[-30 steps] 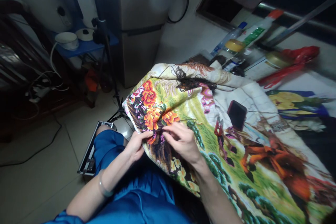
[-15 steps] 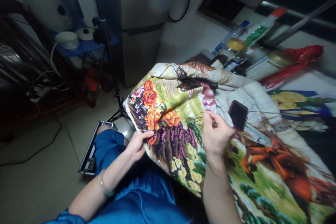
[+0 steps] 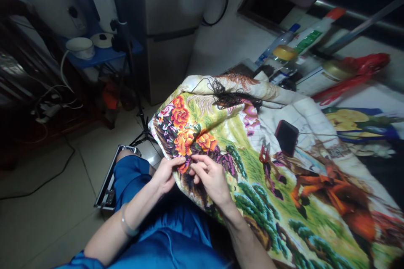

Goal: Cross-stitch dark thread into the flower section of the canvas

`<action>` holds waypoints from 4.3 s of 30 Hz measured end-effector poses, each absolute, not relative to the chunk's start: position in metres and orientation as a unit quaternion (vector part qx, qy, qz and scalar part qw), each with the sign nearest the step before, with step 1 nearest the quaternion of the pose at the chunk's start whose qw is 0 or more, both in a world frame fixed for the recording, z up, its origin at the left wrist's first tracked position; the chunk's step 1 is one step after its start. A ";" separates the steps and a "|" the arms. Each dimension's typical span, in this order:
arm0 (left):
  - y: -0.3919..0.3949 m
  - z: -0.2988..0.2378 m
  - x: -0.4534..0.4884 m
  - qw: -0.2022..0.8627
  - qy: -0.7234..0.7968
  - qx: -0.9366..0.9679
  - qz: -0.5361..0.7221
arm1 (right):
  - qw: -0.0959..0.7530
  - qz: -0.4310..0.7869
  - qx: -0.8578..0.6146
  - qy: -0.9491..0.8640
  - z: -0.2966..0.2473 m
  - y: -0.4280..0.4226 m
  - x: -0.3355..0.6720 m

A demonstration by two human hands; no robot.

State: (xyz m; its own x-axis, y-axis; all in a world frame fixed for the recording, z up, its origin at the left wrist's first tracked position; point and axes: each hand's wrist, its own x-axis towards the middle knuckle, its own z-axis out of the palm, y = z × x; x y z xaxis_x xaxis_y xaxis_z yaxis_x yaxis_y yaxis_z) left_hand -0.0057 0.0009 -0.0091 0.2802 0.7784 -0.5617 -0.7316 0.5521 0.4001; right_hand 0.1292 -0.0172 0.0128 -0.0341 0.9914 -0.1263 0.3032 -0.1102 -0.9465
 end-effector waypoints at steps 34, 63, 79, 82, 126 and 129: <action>0.000 -0.007 -0.003 0.766 0.407 0.067 0.493 | 0.339 0.390 -0.623 -0.587 0.013 -0.012 0.113; 0.010 -0.015 -0.004 0.827 0.376 0.015 0.417 | 0.440 0.380 -0.601 -0.548 0.001 -0.014 0.121; 0.010 -0.012 -0.006 0.819 0.395 0.023 0.415 | 0.429 0.357 -0.614 -0.559 -0.001 -0.017 0.114; 0.010 -0.015 -0.008 0.817 0.399 0.026 0.415 | 0.434 0.356 -0.618 -0.550 -0.002 -0.017 0.112; 0.015 0.000 -0.014 0.799 0.428 0.046 0.420 | 0.433 0.325 -0.627 -0.560 0.007 -0.019 0.109; 0.014 0.001 -0.014 0.798 0.431 0.048 0.419 | 0.438 0.339 -0.625 -0.550 0.006 -0.017 0.108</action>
State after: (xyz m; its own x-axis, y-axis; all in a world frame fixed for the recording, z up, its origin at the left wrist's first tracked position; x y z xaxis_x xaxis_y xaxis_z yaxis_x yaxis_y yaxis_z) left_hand -0.0137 0.0145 0.0006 0.2783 0.7092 -0.6477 -0.6271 0.6450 0.4368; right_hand 0.1076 -0.0170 0.0056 0.1650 0.9845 0.0586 0.3898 -0.0106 -0.9208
